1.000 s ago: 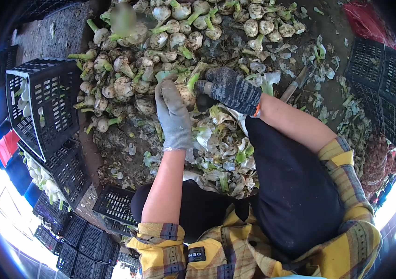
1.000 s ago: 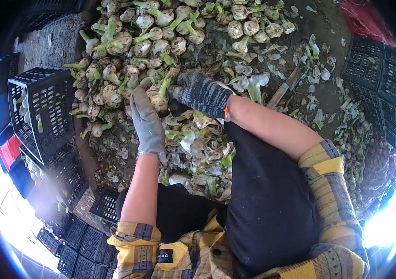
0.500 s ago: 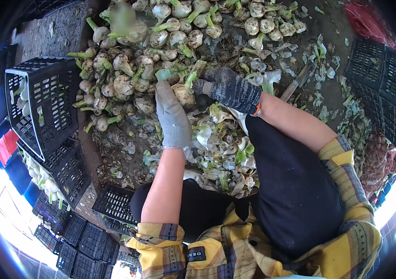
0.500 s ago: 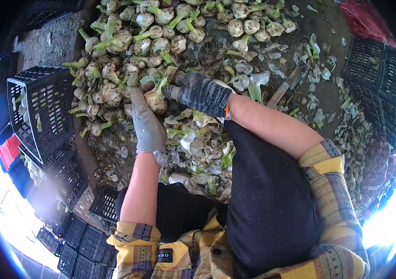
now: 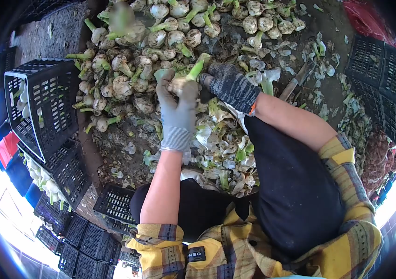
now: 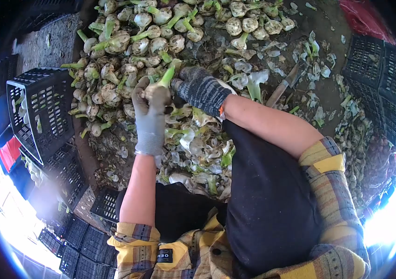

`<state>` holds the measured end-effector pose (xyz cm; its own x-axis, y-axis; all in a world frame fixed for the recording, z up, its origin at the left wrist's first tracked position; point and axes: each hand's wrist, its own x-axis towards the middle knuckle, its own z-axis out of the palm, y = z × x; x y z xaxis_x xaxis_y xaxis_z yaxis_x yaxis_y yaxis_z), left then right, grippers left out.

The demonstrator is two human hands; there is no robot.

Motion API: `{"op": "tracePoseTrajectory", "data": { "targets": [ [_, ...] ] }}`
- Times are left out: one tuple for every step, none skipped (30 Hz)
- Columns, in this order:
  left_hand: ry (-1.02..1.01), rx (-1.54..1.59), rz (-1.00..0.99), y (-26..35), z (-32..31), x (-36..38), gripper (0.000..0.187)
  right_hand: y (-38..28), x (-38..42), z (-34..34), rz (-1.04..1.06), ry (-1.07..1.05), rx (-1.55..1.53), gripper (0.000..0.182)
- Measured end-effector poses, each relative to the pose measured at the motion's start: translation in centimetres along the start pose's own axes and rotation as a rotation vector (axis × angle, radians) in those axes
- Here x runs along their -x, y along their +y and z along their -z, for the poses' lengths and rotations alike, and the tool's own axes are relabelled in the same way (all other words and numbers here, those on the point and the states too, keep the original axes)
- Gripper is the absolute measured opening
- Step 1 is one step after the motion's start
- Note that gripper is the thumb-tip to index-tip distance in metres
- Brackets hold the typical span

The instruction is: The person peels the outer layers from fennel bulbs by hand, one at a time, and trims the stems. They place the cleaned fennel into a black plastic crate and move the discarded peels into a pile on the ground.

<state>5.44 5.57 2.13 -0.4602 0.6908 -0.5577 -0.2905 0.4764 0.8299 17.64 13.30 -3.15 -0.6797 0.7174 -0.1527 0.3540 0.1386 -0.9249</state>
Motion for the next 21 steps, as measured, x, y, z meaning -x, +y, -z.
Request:
{"op": "tracePoseTrajectory", "data": {
  "targets": [
    [-0.036, 0.07, 0.084, 0.5, 0.2, 0.0, 0.065, -0.1, 0.0, -0.1, -0.022, 0.025, 0.026, 0.022],
    [-0.071, 0.142, 0.166, 1.0, 0.6, -0.1, 0.065, -1.1, -0.1, 0.2, -0.159, 0.024, -0.019, 0.023],
    [-0.106, 0.215, 0.249, 1.2, 0.9, -0.2, 0.065, -1.9, -0.2, 0.4, -0.296, 0.021, -0.064, 0.023],
    [-0.14, 0.23, 0.297, 1.1, 1.2, -0.4, 0.061, -2.4, -0.3, 0.7, -0.289, 0.006, -0.021, 0.024],
    [-0.174, 0.245, 0.344, 0.7, 1.4, -0.7, 0.058, -2.9, -0.3, 1.0, -0.282, -0.008, 0.021, 0.025],
    [-0.208, 0.258, 0.393, 0.2, 1.5, -0.9, 0.055, -3.0, -0.3, 1.1, -0.276, -0.023, 0.061, 0.026],
    [-0.138, 0.11, 0.171, -1.4, 1.6, -1.3, 0.054, -2.9, -0.2, 1.1, -0.309, -0.035, -0.014, 0.026],
    [-0.067, -0.038, -0.052, -2.1, 0.9, -1.5, 0.053, -2.6, -0.2, 1.0, -0.341, -0.047, -0.089, 0.027],
    [-0.023, -0.06, -0.086, -2.7, 0.8, -1.5, 0.051, -2.3, -0.2, 0.9, -0.373, -0.061, -0.164, 0.027],
    [0.023, -0.084, -0.118, -3.3, 0.7, -1.4, 0.049, -2.0, -0.2, 0.9, -0.28, -0.038, -0.092, 0.027],
    [0.039, 0.017, 0.039, -1.0, 0.1, -0.5, 0.046, -1.7, -0.2, 0.9, -0.187, -0.014, -0.022, 0.028],
    [0.055, 0.116, 0.197, 0.3, -0.3, 0.0, 0.044, -1.8, -0.2, 0.9, -0.096, 0.009, 0.048, 0.028],
    [-0.049, 0.312, 0.248, -0.6, 0.8, -0.7, 0.043, -2.0, -0.1, 0.9, -0.147, -0.014, 0.034, 0.027],
    [-0.132, 0.353, 0.316, -0.2, 1.3, -0.8, 0.042, -2.7, -0.1, 1.2, -0.197, -0.037, 0.021, 0.025],
    [-0.215, 0.395, 0.385, 0.3, 1.6, -0.7, 0.042, -3.1, -0.1, 1.4, -0.247, -0.06, 0.009, 0.024],
    [-0.299, 0.435, 0.455, 0.6, 1.7, -0.6, 0.041, -2.4, 0.0, 1.3, -0.096, -0.054, 0.143, 0.023],
    [-0.203, 0.325, 0.369, 0.2, 1.6, -0.6, 0.041, -1.8, 0.0, 1.1, 0.056, -0.048, 0.275, 0.021],
    [-0.108, 0.216, 0.283, -0.6, 1.2, -0.6, 0.041, -1.3, 0.1, 0.9, 0.207, -0.04, 0.406, 0.02],
    [-0.013, 0.107, 0.197, -1.1, 0.9, -0.6, 0.041, -0.9, 0.3, 0.7, 0.125, -0.044, 0.288, 0.018],
    [-0.014, 0.137, 0.186, -0.9, 0.6, -0.4, 0.04, -1.5, 0.3, 0.7, 0.045, -0.047, 0.17, 0.017],
    [-0.016, 0.166, 0.177, -0.5, 0.4, 0.0, 0.04, -1.8, 0.3, 0.7, -0.035, -0.05, 0.051, 0.016]
  ]
}}
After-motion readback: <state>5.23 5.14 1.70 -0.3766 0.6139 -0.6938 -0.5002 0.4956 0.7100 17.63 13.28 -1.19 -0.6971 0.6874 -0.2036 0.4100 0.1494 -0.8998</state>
